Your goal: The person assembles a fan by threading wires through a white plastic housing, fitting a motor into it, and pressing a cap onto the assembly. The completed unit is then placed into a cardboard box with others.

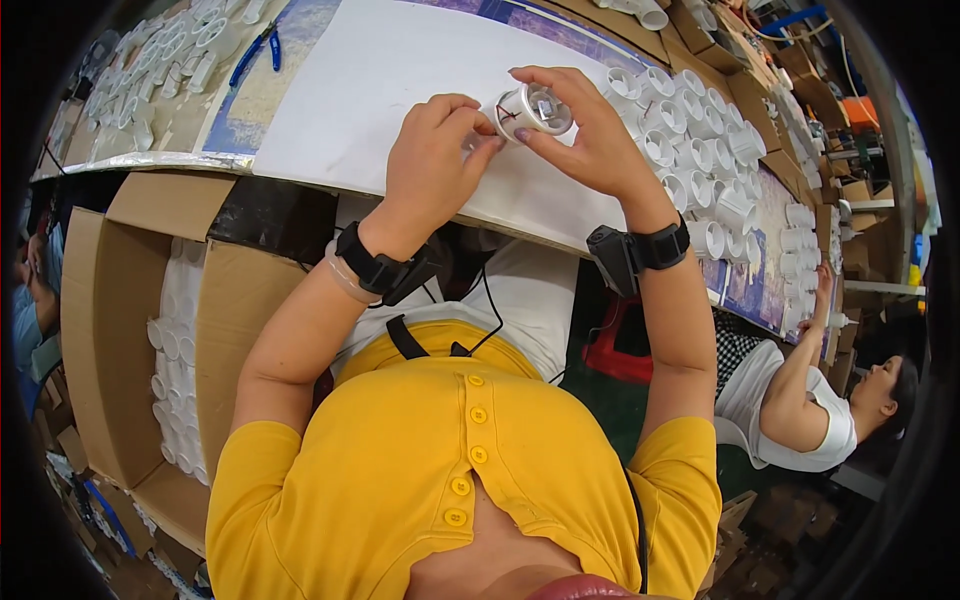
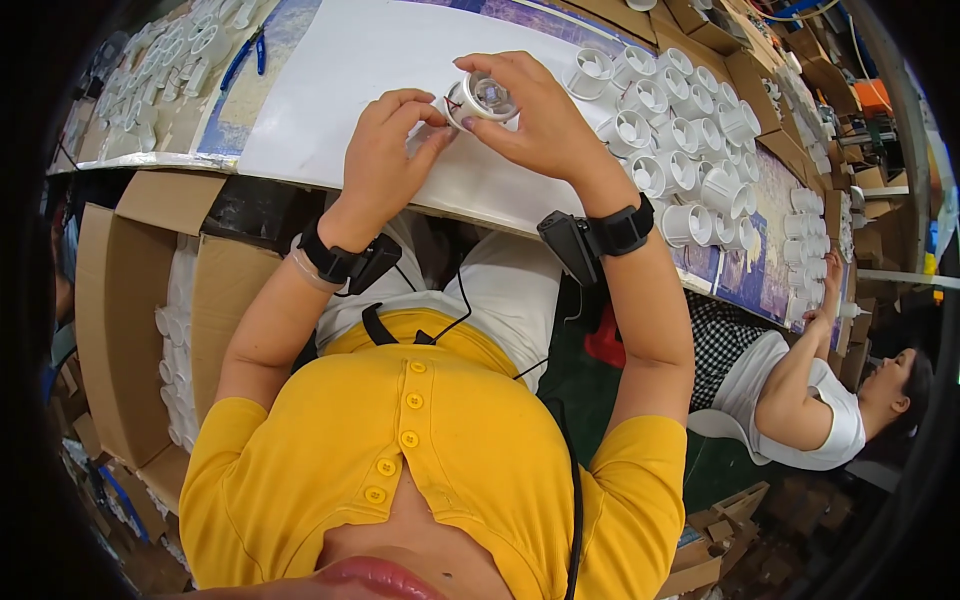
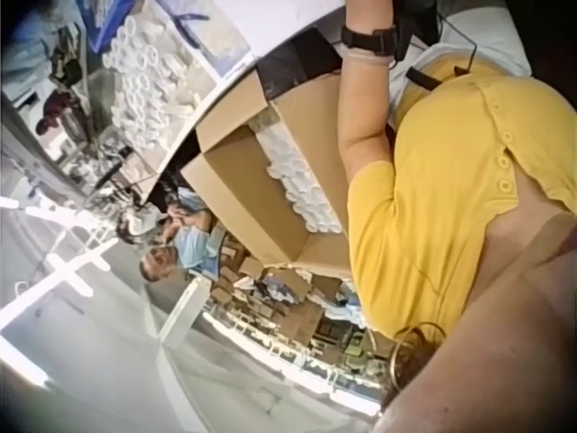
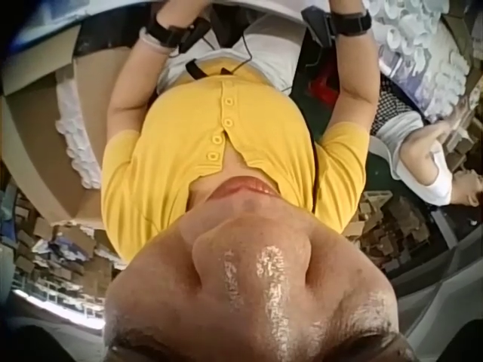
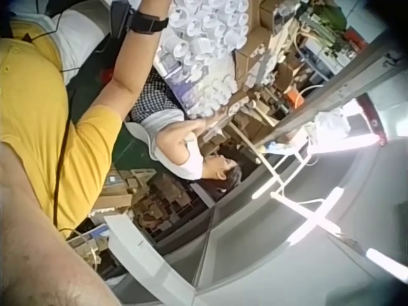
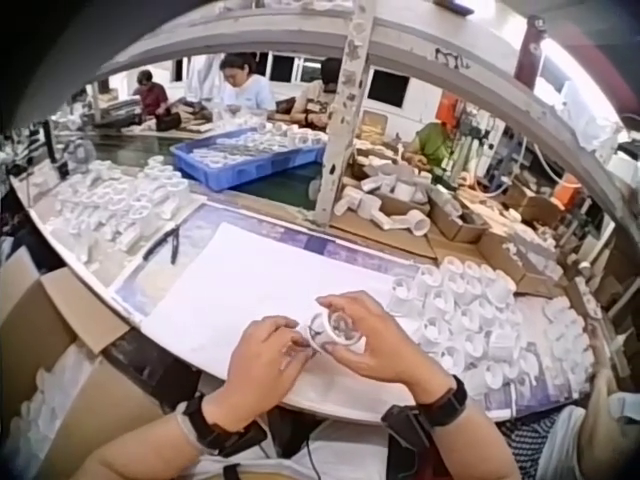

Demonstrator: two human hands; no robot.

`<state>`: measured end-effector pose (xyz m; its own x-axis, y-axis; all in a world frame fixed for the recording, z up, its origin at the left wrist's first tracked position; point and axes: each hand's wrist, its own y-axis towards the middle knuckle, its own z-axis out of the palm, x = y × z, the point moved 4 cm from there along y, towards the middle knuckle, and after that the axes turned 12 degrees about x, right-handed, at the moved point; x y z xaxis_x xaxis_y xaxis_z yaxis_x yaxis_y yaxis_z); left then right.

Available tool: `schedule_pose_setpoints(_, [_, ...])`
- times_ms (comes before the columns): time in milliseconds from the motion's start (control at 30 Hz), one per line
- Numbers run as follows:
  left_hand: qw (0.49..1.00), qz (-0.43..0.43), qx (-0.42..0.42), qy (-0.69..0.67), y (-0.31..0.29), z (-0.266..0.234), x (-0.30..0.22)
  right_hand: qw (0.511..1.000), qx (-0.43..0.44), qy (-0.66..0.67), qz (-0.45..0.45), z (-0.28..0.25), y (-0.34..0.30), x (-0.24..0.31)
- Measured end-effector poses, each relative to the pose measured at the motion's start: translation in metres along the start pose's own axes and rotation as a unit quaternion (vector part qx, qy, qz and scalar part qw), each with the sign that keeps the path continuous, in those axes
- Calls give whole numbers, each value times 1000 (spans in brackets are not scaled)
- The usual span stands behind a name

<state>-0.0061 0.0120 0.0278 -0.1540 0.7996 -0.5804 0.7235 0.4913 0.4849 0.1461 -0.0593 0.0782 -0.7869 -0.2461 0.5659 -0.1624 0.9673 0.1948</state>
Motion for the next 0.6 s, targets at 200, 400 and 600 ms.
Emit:
schedule_pose_setpoints(200, [999, -42, 22, -24, 1, 0, 4, 999, 20, -15, -30, -2, 4, 0])
schedule_pose_setpoints(400, [995, 69, 68, 24, 2, -5, 5, 997, 49, -53, -23, -1, 6, 4])
schedule_pose_setpoints(600, [996, 41, 75, 25, -1, -8, 5, 997, 37, -60, -22, 3, 10, 6])
